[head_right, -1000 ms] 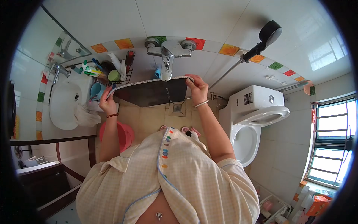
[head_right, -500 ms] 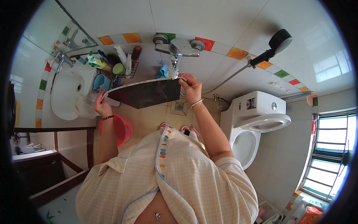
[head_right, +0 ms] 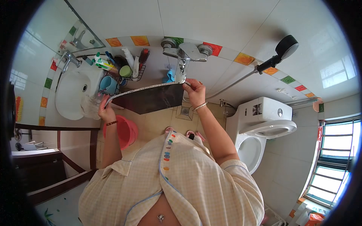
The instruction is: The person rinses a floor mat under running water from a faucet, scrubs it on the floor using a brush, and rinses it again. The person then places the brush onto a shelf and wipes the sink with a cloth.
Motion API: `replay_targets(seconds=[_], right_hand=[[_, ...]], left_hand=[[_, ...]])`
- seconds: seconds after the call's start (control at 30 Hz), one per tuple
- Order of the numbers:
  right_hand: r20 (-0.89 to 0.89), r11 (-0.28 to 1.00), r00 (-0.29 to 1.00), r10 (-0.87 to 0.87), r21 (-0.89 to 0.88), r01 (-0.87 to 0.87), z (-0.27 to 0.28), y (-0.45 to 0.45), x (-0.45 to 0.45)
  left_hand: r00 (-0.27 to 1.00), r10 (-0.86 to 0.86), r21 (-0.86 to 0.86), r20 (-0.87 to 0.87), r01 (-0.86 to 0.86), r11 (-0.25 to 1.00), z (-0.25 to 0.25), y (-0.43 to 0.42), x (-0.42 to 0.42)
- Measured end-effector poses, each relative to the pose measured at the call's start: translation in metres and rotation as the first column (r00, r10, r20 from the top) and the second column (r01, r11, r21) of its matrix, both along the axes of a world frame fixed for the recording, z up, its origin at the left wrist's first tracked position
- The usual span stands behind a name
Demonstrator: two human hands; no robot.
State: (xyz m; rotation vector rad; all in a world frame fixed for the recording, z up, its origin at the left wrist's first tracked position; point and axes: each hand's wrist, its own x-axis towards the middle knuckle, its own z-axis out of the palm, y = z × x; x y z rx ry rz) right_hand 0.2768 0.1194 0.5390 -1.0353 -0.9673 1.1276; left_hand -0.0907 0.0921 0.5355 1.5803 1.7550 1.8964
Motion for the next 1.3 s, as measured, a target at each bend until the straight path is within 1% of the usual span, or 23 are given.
replay_targets(seconds=[0.07, 0.1, 0.17, 0.3, 0.37, 0.4, 0.47, 0.5, 0.57, 0.63, 0.83, 0.93, 1.0, 1.03, 1.1, 1.23, 1.3], right_hand=[[0.058, 0.998, 0.997, 0.053, -0.029, -0.052, -0.005, 0.001, 0.006], [0.057, 0.999, 0.997, 0.048, -0.023, -0.047, -0.008, 0.002, 0.008], [-0.012, 0.995, 0.999, 0.045, -0.090, -0.046, -0.004, 0.003, 0.008], [-0.025, 0.997, 0.997, 0.068, -0.046, -0.069, -0.006, -0.001, 0.010], [0.151, 0.994, 0.986, 0.075, 0.069, -0.086, -0.002, -0.009, 0.012], [0.149, 0.994, 0.986, 0.074, 0.067, -0.085, 0.000, -0.012, 0.012], [0.053, 0.997, 0.996, 0.075, 0.025, -0.076, 0.018, -0.023, 0.010], [0.052, 0.997, 0.996, 0.072, 0.019, -0.073, 0.017, -0.023, 0.011], [0.086, 0.997, 0.996, 0.034, 0.063, -0.040, 0.014, -0.020, 0.014], [0.078, 0.997, 0.997, 0.025, 0.064, -0.030, 0.016, -0.021, 0.019], [0.094, 0.993, 0.995, -0.017, 0.120, 0.006, 0.034, -0.038, 0.040], [0.068, 0.985, 0.996, -0.051, 0.168, 0.039, 0.044, -0.044, 0.051], [0.076, 0.982, 0.993, -0.095, 0.173, 0.081, 0.051, -0.051, 0.059], [0.077, 0.981, 0.992, -0.101, 0.172, 0.087, 0.055, -0.055, 0.063], [0.082, 0.978, 0.985, -0.149, 0.162, 0.134, 0.062, -0.062, 0.070], [0.089, 0.965, 0.968, -0.236, 0.142, 0.222, 0.071, -0.077, 0.083], [0.092, 0.954, 0.958, -0.272, 0.156, 0.256, 0.071, -0.083, 0.091]], left_hand=[[1.000, 0.000, 0.003, -0.024, 0.000, 1.000, 0.006, 0.001, 0.002], [0.999, -0.001, -0.002, -0.045, 0.001, 1.000, 0.009, 0.001, 0.004], [1.000, -0.007, 0.007, -0.028, 0.007, 1.000, 0.011, 0.004, 0.005], [1.000, -0.007, 0.018, -0.011, 0.008, 1.000, 0.013, 0.005, 0.002], [1.000, -0.018, 0.035, -0.009, 0.019, 0.999, 0.015, 0.003, -0.001], [0.999, -0.033, 0.051, -0.005, 0.033, 0.998, 0.015, 0.002, -0.001], [0.999, -0.038, 0.044, -0.025, 0.039, 0.998, 0.019, 0.001, 0.000], [0.998, -0.041, 0.042, -0.046, 0.043, 0.998, 0.020, 0.000, 0.001], [0.998, -0.042, 0.053, -0.055, 0.045, 0.998, 0.021, 0.003, 0.005], [0.997, -0.041, 0.059, -0.068, 0.045, 0.997, 0.023, 0.003, 0.009], [0.993, -0.112, 0.034, -0.046, 0.113, 0.993, 0.033, 0.006, 0.027], [0.986, -0.162, 0.081, -0.027, 0.163, 0.983, 0.035, 0.015, 0.039], [0.982, -0.166, 0.118, -0.093, 0.177, 0.977, 0.044, 0.018, 0.053], [0.981, -0.173, 0.117, -0.091, 0.183, 0.976, 0.044, 0.019, 0.058], [0.972, -0.231, 0.104, -0.041, 0.234, 0.967, 0.043, 0.023, 0.066], [0.954, -0.297, 0.138, -0.034, 0.298, 0.944, 0.034, 0.032, 0.085], [0.947, -0.321, 0.097, 0.025, 0.317, 0.943, 0.031, 0.034, 0.099]])
